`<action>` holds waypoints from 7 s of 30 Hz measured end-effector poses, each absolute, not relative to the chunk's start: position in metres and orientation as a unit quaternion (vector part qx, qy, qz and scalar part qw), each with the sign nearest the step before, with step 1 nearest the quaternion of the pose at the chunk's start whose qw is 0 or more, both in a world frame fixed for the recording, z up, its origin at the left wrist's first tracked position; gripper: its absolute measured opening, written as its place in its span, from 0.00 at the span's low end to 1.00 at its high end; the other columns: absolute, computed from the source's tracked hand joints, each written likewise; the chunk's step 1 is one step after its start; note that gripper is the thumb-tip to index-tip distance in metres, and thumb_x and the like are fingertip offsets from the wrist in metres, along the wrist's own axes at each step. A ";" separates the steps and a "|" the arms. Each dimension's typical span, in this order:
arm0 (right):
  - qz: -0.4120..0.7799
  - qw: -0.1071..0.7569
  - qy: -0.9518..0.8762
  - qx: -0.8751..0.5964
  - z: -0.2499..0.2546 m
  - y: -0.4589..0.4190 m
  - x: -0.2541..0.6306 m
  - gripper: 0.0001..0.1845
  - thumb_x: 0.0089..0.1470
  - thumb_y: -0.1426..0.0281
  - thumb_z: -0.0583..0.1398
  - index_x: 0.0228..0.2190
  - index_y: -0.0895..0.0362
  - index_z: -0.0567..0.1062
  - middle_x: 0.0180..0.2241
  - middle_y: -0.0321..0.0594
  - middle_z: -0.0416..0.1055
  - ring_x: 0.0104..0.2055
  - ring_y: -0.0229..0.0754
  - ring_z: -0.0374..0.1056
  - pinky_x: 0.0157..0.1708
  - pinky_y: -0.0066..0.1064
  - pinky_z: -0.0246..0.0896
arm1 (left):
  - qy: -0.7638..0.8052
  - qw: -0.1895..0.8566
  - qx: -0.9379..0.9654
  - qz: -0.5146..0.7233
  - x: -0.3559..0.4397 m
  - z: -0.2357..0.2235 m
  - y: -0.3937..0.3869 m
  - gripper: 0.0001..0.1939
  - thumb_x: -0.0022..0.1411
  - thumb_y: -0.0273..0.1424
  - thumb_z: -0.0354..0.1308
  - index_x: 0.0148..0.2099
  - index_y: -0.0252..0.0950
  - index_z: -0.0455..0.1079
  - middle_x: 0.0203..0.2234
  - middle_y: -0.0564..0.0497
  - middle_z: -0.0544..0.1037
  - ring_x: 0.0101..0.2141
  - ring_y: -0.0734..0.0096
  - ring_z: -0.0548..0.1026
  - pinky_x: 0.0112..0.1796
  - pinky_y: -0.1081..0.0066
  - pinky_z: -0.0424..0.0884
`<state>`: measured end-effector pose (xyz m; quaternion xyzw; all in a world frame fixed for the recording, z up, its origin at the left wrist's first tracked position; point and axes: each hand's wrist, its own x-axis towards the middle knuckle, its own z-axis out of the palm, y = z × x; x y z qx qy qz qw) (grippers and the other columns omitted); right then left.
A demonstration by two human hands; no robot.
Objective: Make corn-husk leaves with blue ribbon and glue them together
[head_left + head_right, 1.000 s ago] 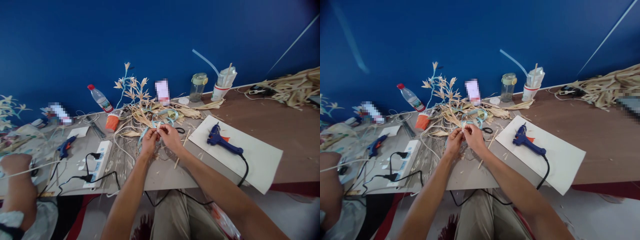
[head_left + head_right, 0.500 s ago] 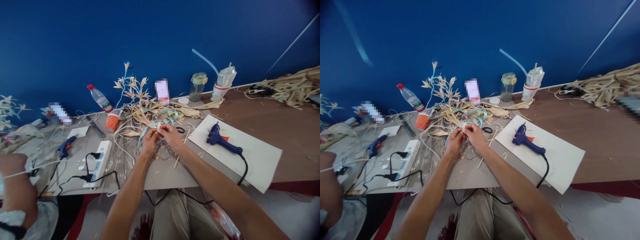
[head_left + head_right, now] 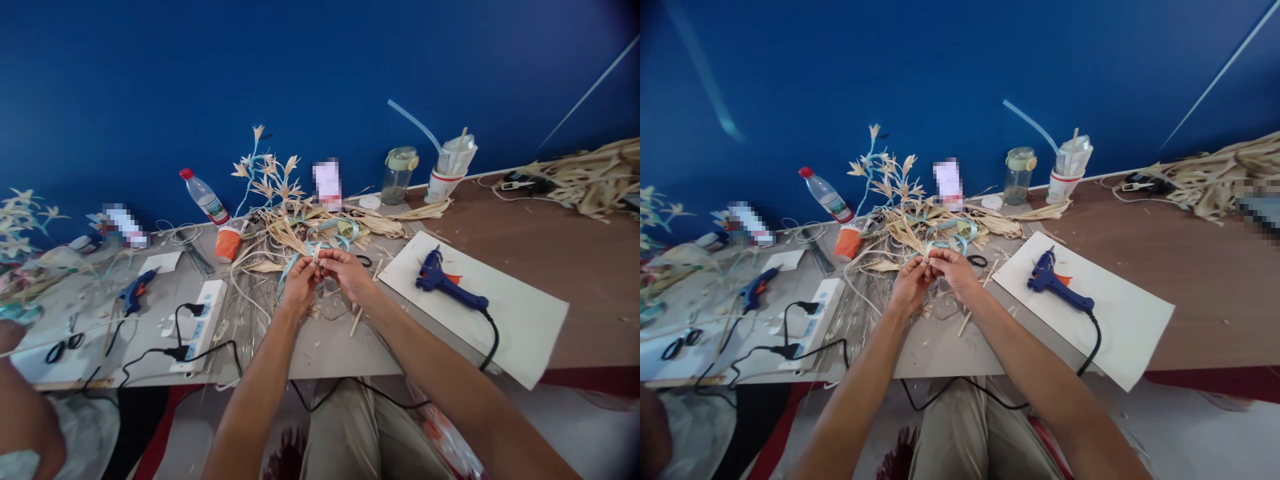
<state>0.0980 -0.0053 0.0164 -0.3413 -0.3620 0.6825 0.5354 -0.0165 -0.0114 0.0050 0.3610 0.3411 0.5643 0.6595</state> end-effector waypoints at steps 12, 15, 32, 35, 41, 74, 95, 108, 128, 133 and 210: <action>0.500 0.565 -0.475 -0.452 0.000 0.001 0.098 0.07 0.38 0.68 0.60 0.25 0.56 0.70 0.22 0.32 0.68 0.24 0.35 0.63 0.28 0.30 0.60 | 0.378 0.627 0.407 0.547 -0.016 -0.008 -0.008 0.08 0.50 0.32 0.61 0.32 0.33 0.68 0.18 0.56 0.68 0.19 0.82 0.64 0.25 0.77 0.60; 0.461 0.564 -0.494 -0.474 0.004 0.001 0.100 0.06 0.39 0.68 0.59 0.24 0.57 0.70 0.23 0.34 0.68 0.25 0.36 0.63 0.29 0.30 0.59 | 0.379 0.618 0.421 0.545 -0.017 -0.006 -0.009 0.10 0.50 0.34 0.61 0.34 0.34 0.70 0.20 0.54 0.70 0.21 0.80 0.66 0.26 0.76 0.62; 0.346 0.542 -0.601 -0.475 0.011 -0.010 0.099 0.05 0.44 0.73 0.56 0.24 0.54 0.72 0.28 0.38 0.67 0.33 0.41 0.63 0.40 0.35 0.58 | 0.397 0.654 0.353 0.539 -0.014 0.004 -0.013 0.14 0.49 0.36 0.63 0.26 0.34 0.63 0.15 0.60 0.60 0.18 0.84 0.58 0.22 0.79 0.57; 0.366 0.541 -0.602 -0.459 0.012 -0.011 0.099 0.07 0.44 0.73 0.56 0.25 0.54 0.74 0.29 0.38 0.69 0.35 0.41 0.64 0.41 0.35 0.59 | 0.400 0.657 0.336 0.544 -0.014 0.005 -0.015 0.13 0.49 0.37 0.63 0.28 0.34 0.64 0.18 0.57 0.65 0.20 0.82 0.63 0.24 0.79 0.59; 0.479 0.537 -0.551 -0.423 0.015 -0.011 0.098 0.08 0.42 0.72 0.57 0.26 0.55 0.76 0.31 0.37 0.71 0.34 0.40 0.65 0.40 0.35 0.59 | 0.402 0.658 0.310 0.556 -0.019 0.002 -0.012 0.13 0.50 0.35 0.62 0.27 0.34 0.62 0.17 0.59 0.62 0.19 0.83 0.62 0.24 0.78 0.61; 0.510 0.526 -0.563 -0.383 0.003 0.002 0.104 0.06 0.44 0.67 0.59 0.28 0.56 0.72 0.27 0.33 0.68 0.31 0.36 0.64 0.35 0.29 0.59 | 0.350 0.706 0.335 0.516 -0.019 0.005 -0.013 0.10 0.49 0.30 0.62 0.27 0.33 0.62 0.15 0.59 0.57 0.18 0.84 0.55 0.22 0.79 0.56; 0.582 0.510 -0.533 -0.342 0.001 0.004 0.105 0.04 0.44 0.69 0.59 0.25 0.56 0.71 0.20 0.32 0.69 0.23 0.36 0.65 0.28 0.29 0.60 | 0.323 0.724 0.319 0.520 -0.020 0.006 -0.013 0.10 0.54 0.34 0.60 0.30 0.33 0.65 0.16 0.57 0.62 0.18 0.82 0.59 0.22 0.78 0.59; 0.600 0.533 -0.484 -0.348 0.002 0.003 0.104 0.13 0.39 0.69 0.62 0.32 0.57 0.71 0.26 0.32 0.66 0.28 0.33 0.61 0.32 0.29 0.59 | 0.328 0.710 0.332 0.527 -0.019 0.010 -0.014 0.12 0.52 0.33 0.62 0.28 0.33 0.62 0.15 0.61 0.51 0.17 0.85 0.50 0.20 0.81 0.53; 0.443 0.526 -0.597 -0.413 0.003 0.002 0.106 0.06 0.45 0.66 0.60 0.25 0.57 0.73 0.29 0.36 0.68 0.33 0.38 0.64 0.38 0.31 0.59 | 0.356 0.687 0.370 0.514 -0.014 0.003 -0.013 0.14 0.52 0.36 0.61 0.27 0.34 0.60 0.14 0.61 0.52 0.16 0.85 0.51 0.19 0.80 0.51; 0.370 0.541 -0.612 -0.442 0.005 -0.003 0.102 0.04 0.46 0.69 0.59 0.24 0.57 0.72 0.29 0.37 0.68 0.34 0.38 0.65 0.39 0.31 0.59 | 0.364 0.676 0.375 0.520 -0.013 -0.002 -0.012 0.14 0.51 0.37 0.62 0.27 0.34 0.62 0.15 0.60 0.52 0.17 0.84 0.52 0.20 0.80 0.52; 0.616 0.540 -0.380 -0.430 0.009 0.008 0.114 0.10 0.37 0.64 0.62 0.17 0.57 0.69 0.15 0.30 0.61 0.18 0.31 0.52 0.20 0.27 0.48 | 0.452 0.554 0.460 0.527 -0.019 -0.012 -0.008 0.09 0.50 0.35 0.62 0.32 0.36 0.70 0.19 0.58 0.64 0.20 0.83 0.60 0.24 0.80 0.60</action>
